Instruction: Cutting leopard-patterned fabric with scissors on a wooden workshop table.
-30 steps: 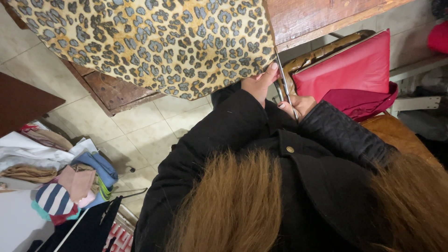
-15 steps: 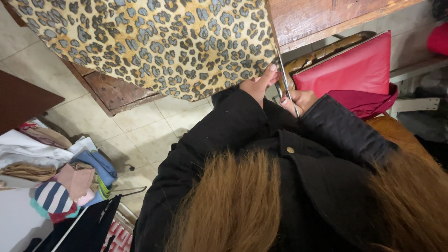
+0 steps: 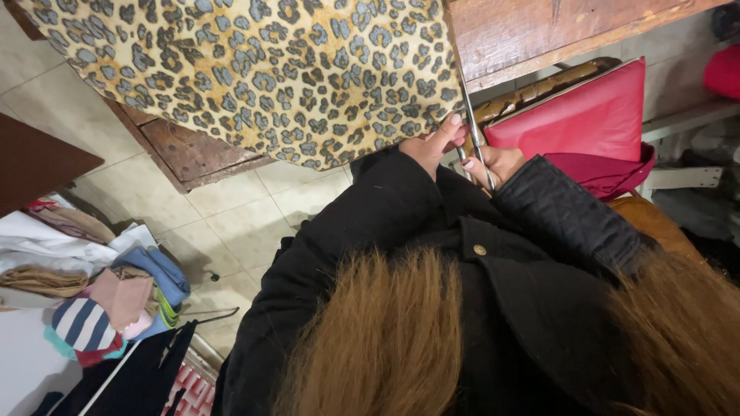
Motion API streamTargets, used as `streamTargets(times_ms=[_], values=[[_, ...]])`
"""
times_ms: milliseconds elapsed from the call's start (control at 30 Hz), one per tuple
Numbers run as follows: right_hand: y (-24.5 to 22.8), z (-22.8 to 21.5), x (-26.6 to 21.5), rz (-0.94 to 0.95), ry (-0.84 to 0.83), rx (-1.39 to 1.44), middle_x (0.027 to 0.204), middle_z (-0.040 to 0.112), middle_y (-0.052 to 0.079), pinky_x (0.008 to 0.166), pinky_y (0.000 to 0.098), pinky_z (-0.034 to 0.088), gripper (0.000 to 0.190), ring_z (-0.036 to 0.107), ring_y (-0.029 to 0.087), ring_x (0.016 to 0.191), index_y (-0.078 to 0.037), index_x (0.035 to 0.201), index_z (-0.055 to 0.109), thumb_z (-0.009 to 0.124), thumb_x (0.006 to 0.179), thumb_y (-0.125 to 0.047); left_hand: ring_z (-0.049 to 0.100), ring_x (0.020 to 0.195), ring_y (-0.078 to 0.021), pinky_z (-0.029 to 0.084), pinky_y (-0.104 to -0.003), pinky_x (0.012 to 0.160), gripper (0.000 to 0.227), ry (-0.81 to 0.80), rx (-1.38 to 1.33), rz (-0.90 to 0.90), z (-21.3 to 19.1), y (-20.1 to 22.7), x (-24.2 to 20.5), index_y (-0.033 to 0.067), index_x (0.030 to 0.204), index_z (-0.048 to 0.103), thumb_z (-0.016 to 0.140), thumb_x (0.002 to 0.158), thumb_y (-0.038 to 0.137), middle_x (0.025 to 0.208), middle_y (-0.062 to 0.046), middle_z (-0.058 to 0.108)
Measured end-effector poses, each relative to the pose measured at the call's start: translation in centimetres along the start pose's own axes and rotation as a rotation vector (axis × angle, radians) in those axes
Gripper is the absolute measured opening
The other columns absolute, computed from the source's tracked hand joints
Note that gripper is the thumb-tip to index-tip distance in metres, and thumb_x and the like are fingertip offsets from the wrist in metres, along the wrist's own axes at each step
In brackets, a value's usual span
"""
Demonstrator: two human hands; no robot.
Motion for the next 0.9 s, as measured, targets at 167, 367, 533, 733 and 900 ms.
streamTargets(times_ms=[167,367,533,733,900], values=[[0.3,0.2,-0.5,0.055,0.015,0.057,0.063,0.063,0.005,0.052,0.0317,0.048,0.038,0.060,0.014,0.054,-0.006,0.088,0.069,0.060,0.104,-0.040,0.064,0.126,-0.0297,0.053,-0.042,0.107,0.073,0.010,0.055,-0.087,0.2,0.6,-0.7,-0.0125,0.133,0.056,0.074,0.092,0.045,0.132,-0.024,0.067],[1.0,0.2,-0.5,-0.008,0.029,0.019,0.066,0.067,0.003,0.055,0.0297,0.051,0.036,0.064,0.013,0.058,-0.007,0.093,0.072,0.062,0.102,-0.040,0.065,0.120,-0.0290,0.053,-0.041,0.103,0.071,0.005,0.047,-0.012,-0.1,-0.1,0.1,-0.0093,0.133,0.058,0.074,0.089,0.044,0.127,-0.025,0.068],[1.2,0.2,-0.3,0.006,0.009,0.004,0.067,0.067,0.005,0.057,0.0306,0.052,0.038,0.065,0.014,0.059,-0.007,0.097,0.073,0.061,0.103,-0.042,0.067,0.114,-0.0271,0.054,-0.040,0.101,0.065,0.041,0.067,-0.023,-0.5,-0.5,0.2,-0.0089,0.126,0.064,0.075,0.089,0.043,0.122,-0.022,0.071],[-2.1,-0.9,0.8,0.069,-0.007,-0.031,0.071,0.069,0.008,0.062,0.0327,0.053,0.039,0.068,0.017,0.064,-0.010,0.107,0.073,0.059,0.103,-0.046,0.068,0.103,-0.0223,0.054,-0.037,0.096,0.056,-0.029,0.132,0.147,-1.0,-0.5,0.2,-0.0058,0.121,0.068,0.076,0.092,0.042,0.113,-0.014,0.072],[-3.0,-1.3,1.5,-0.051,0.063,-0.077,0.081,0.072,0.010,0.072,0.0343,0.055,0.039,0.071,0.020,0.076,-0.010,0.116,0.072,0.059,0.103,-0.044,0.066,0.103,-0.0179,0.052,-0.034,0.096,0.054,-0.101,0.124,0.105,-0.4,0.3,-0.6,-0.0019,0.121,0.069,0.074,0.093,0.045,0.111,-0.008,0.073]])
Point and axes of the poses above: each hand's wrist, its own x-axis towards the middle knuckle, its own z-axis out of the palm, y = z × x, the point moved 5 cm from there along x, towards the middle knuckle
